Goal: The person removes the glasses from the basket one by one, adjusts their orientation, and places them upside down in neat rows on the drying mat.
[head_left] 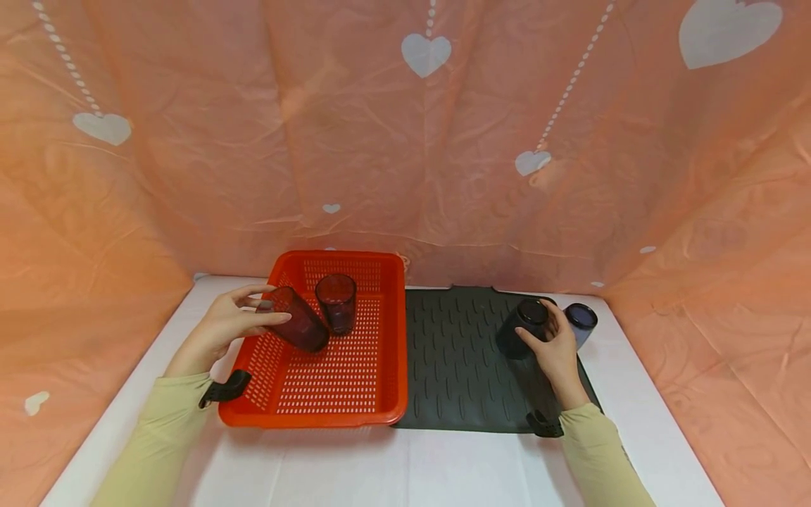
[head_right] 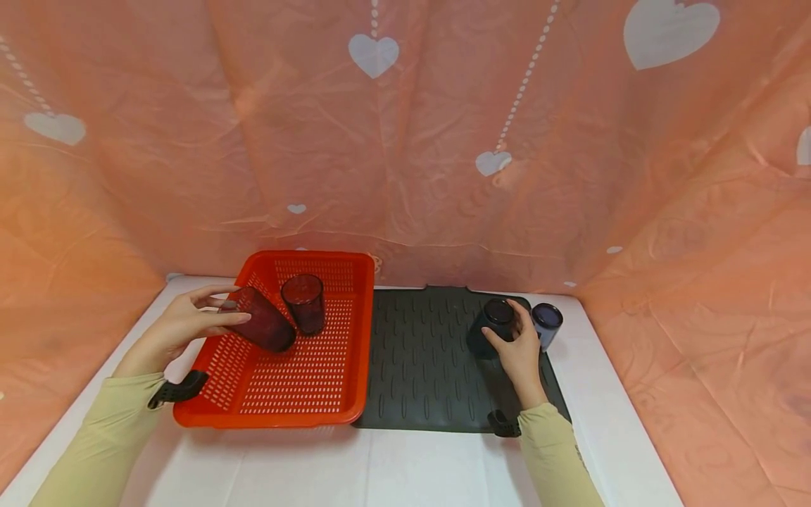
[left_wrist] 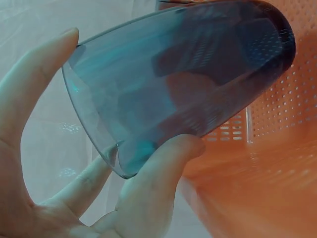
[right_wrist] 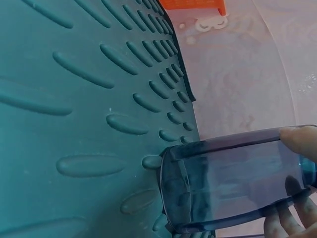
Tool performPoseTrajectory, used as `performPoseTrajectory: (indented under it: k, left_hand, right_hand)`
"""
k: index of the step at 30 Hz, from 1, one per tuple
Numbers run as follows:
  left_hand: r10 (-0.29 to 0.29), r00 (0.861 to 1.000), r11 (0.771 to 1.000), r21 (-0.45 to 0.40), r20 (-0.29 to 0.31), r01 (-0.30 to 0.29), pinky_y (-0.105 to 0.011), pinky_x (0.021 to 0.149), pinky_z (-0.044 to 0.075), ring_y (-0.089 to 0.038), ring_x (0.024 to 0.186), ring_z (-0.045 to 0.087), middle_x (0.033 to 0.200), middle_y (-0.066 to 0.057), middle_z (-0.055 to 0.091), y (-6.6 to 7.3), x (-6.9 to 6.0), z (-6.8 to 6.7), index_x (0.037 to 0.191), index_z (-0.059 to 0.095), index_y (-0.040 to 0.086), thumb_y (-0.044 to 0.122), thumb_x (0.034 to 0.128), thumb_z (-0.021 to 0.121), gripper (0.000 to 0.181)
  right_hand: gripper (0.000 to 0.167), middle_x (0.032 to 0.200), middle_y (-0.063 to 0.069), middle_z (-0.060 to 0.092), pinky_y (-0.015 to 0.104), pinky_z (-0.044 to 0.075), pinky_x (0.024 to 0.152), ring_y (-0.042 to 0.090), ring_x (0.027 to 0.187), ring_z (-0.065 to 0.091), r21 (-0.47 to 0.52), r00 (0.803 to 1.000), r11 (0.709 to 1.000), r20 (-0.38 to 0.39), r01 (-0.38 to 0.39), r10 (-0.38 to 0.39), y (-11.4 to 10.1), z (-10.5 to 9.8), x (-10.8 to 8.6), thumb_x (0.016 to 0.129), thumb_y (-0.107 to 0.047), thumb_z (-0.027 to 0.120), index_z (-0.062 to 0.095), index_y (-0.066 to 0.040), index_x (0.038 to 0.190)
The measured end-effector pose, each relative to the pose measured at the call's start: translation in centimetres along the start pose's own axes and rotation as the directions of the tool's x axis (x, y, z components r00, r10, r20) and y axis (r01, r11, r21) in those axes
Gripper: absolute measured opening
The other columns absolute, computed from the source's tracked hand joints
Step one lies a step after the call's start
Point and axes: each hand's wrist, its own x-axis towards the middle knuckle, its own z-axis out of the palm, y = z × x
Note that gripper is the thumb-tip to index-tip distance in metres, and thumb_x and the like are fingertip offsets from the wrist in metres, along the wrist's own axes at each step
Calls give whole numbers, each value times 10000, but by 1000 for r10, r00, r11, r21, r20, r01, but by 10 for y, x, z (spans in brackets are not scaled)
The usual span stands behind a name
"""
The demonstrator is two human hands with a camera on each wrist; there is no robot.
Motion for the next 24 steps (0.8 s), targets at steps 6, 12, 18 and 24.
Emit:
performPoseTrajectory:
  k: [6,12,18,24]
  left_hand:
    - [12,1000,997,-82,6,-12,-299,675,564,-152,723,664,1203,-255,468,4,-4,-2,1405,416,18,197,819,779,712]
    - [41,999,984,-174,3,-40,-317,685,568,-174,739,683,1072,-186,473,10,-7,-2,1337,457,38,134,827,766,604]
    - [54,998,965,-257,10,-50,-320,698,568,-160,759,685,1039,-175,458,17,-11,-2,1313,455,50,76,841,739,552]
    - [63,997,933,-356,35,-46,-328,721,566,-161,778,665,1068,-171,434,21,-15,0,1291,481,83,41,855,715,497]
  right_hand:
    - [739,1414,135,418,441,312,1082,289,1312,395,-4,1000,1000,-4,1,-1,0,0,-1,803,-29,764,387,-86,1437]
    - [744,1420,149,409,453,309,1081,304,1317,387,-11,1000,1000,-1,8,-8,0,0,-1,809,-30,759,372,-72,1443]
    - [740,1431,163,396,461,298,1085,316,1328,372,-16,1000,1000,-3,11,-11,-3,0,-2,814,-44,758,373,-73,1446]
    - [730,1445,153,383,452,292,1090,305,1336,362,-15,1000,1000,-7,3,-3,-2,1,-2,812,-47,761,384,-70,1436]
